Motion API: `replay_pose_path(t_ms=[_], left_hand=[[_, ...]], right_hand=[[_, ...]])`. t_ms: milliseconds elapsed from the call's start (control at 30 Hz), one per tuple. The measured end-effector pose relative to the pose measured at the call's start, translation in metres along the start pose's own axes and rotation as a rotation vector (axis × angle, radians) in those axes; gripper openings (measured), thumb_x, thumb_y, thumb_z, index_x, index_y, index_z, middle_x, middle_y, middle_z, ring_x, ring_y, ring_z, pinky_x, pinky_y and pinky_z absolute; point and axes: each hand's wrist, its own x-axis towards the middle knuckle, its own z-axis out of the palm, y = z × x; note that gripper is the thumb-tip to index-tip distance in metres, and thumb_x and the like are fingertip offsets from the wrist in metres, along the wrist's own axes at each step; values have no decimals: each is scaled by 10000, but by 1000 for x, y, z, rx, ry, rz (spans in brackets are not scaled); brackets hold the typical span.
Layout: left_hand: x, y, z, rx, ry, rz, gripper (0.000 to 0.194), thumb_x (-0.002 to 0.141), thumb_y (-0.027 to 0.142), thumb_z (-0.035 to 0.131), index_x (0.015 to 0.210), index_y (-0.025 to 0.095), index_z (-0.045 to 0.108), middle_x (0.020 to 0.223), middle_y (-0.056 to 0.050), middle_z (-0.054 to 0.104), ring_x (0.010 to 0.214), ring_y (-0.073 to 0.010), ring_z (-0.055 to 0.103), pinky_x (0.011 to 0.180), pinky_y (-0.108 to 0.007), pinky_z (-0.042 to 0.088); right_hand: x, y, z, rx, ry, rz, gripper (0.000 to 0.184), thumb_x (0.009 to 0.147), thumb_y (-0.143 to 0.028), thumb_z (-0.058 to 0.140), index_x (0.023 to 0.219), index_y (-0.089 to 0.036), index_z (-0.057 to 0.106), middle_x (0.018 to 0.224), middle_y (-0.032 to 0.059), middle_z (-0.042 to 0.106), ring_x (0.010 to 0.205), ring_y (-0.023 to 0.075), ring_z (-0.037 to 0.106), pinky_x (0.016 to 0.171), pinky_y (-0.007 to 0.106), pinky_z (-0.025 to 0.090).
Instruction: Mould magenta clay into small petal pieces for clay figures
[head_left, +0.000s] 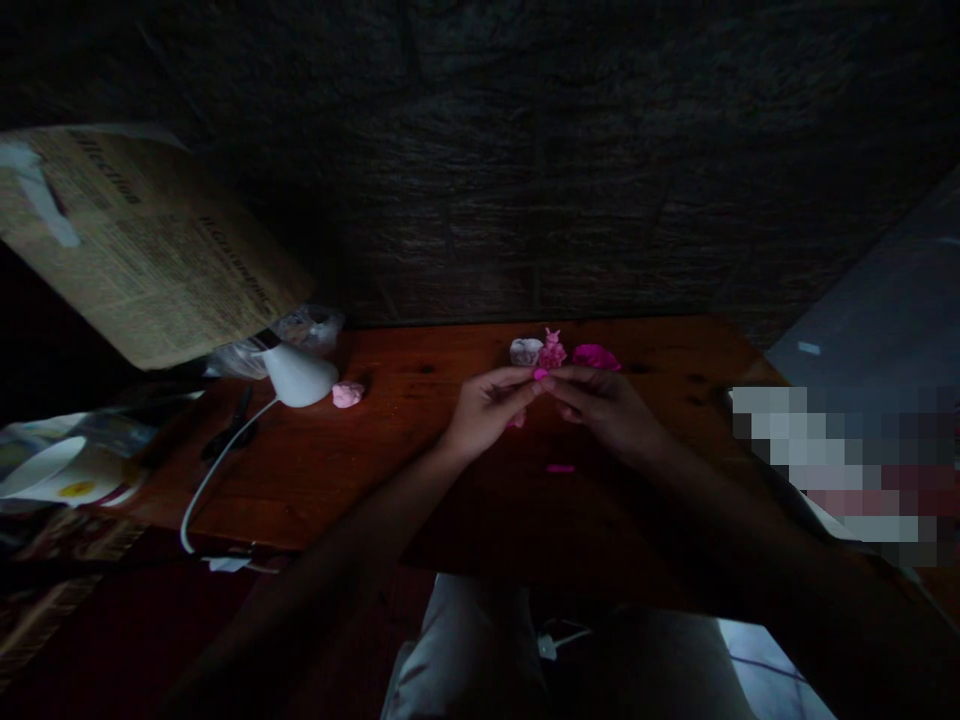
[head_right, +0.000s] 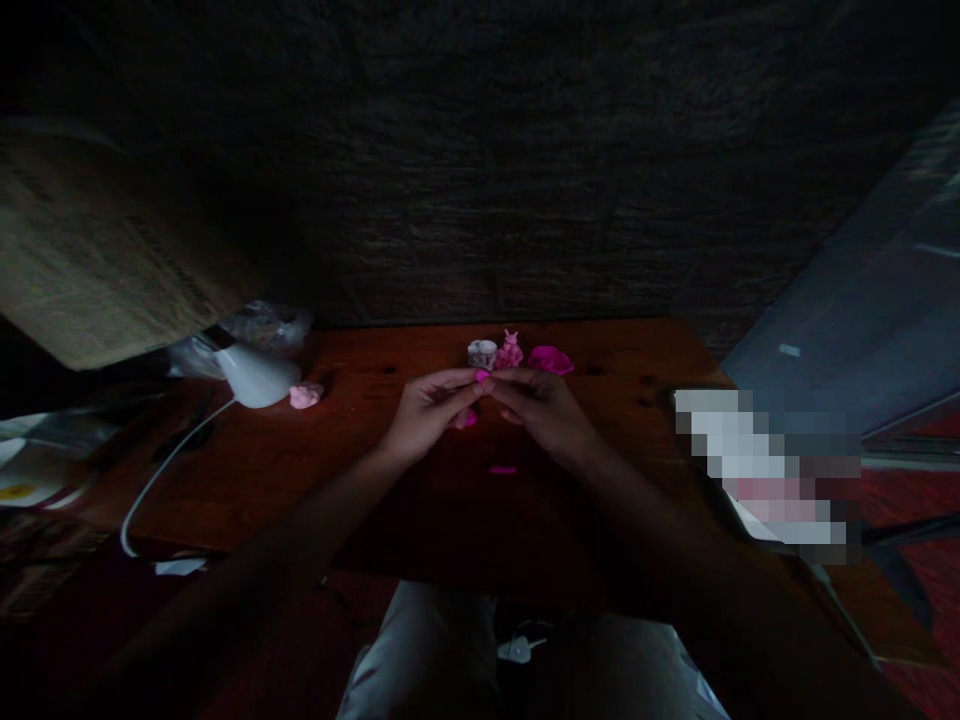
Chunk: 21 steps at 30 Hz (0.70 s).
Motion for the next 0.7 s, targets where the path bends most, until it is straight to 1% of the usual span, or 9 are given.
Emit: replay_pose_path(t_ms=[100, 167, 233, 333, 433, 567, 633, 700], left_hand=[[0, 0, 1, -19, -18, -4, 374, 739, 408, 811, 1024, 171, 765, 747, -5, 709, 459, -32, 475, 476, -208, 405], [-1, 0, 2, -28, -27, -5, 363, 748, 405, 803, 1025, 173, 766, 679, 16, 675, 460, -36, 475, 479, -206, 392], [-1, 1, 2, -37, -34, -5, 340, 758, 403, 796, 1004, 170, 769, 608, 36, 626, 457, -39, 474, 470, -200, 368], [-2, 1, 1, -35, -36, -14, 339, 757, 411, 797, 985, 162, 768, 575, 46, 593, 456, -41, 472, 468, -199, 350], [-1, 1, 1, -26, -30, -29, 348, 775, 440, 777, 981, 160, 766, 617, 30, 622, 458, -39, 469, 472, -203, 349], [1, 0, 0, -70, -31, -61, 342, 749, 436, 796, 957, 169, 752, 793, -14, 703, 471, -34, 493, 451, -199, 335], [2, 0, -1, -106, -24, -70, 340, 738, 438, 802, 938, 170, 741, 802, -15, 704, 456, -31, 486, 426, -193, 307], [2, 0, -1, -136, -10, -65, 331, 740, 441, 799, 916, 169, 732, 762, -3, 686, 437, -26, 461, 413, -191, 289]], right_hand=[[1, 0, 0, -18, 52, 12, 387, 662, -525, 819, 887, -214, 767, 799, -3, 671, 630, 93, 513, 579, 241, 422], [2, 1, 1, -28, 70, 4, 397, 660, -531, 814, 865, -197, 752, 749, -8, 645, 600, 90, 492, 555, 238, 406], [3, 2, 2, -46, 68, -32, 397, 666, -534, 804, 835, -182, 729, 691, -17, 610, 572, 88, 474, 537, 237, 399], [3, 2, 3, -99, 61, -114, 405, 688, -552, 776, 801, -169, 705, 633, -23, 572, 556, 95, 477, 535, 241, 410], [2, 1, 1, -167, 52, -160, 430, 717, -588, 738, 799, -168, 702, 632, -12, 584, 559, 108, 502, 538, 251, 421], [0, 0, 1, -221, -8, -178, 436, 766, -597, 707, 848, -169, 721, 634, -11, 596, 547, 109, 508, 538, 254, 409], [-1, 0, 3, -222, -40, -177, 445, 789, -600, 690, 889, -168, 729, 607, -23, 578, 532, 105, 497, 532, 251, 396], [-1, 0, 4, -209, -52, -175, 453, 800, -602, 681, 926, -170, 731, 594, -33, 564, 522, 102, 487, 528, 248, 388]])
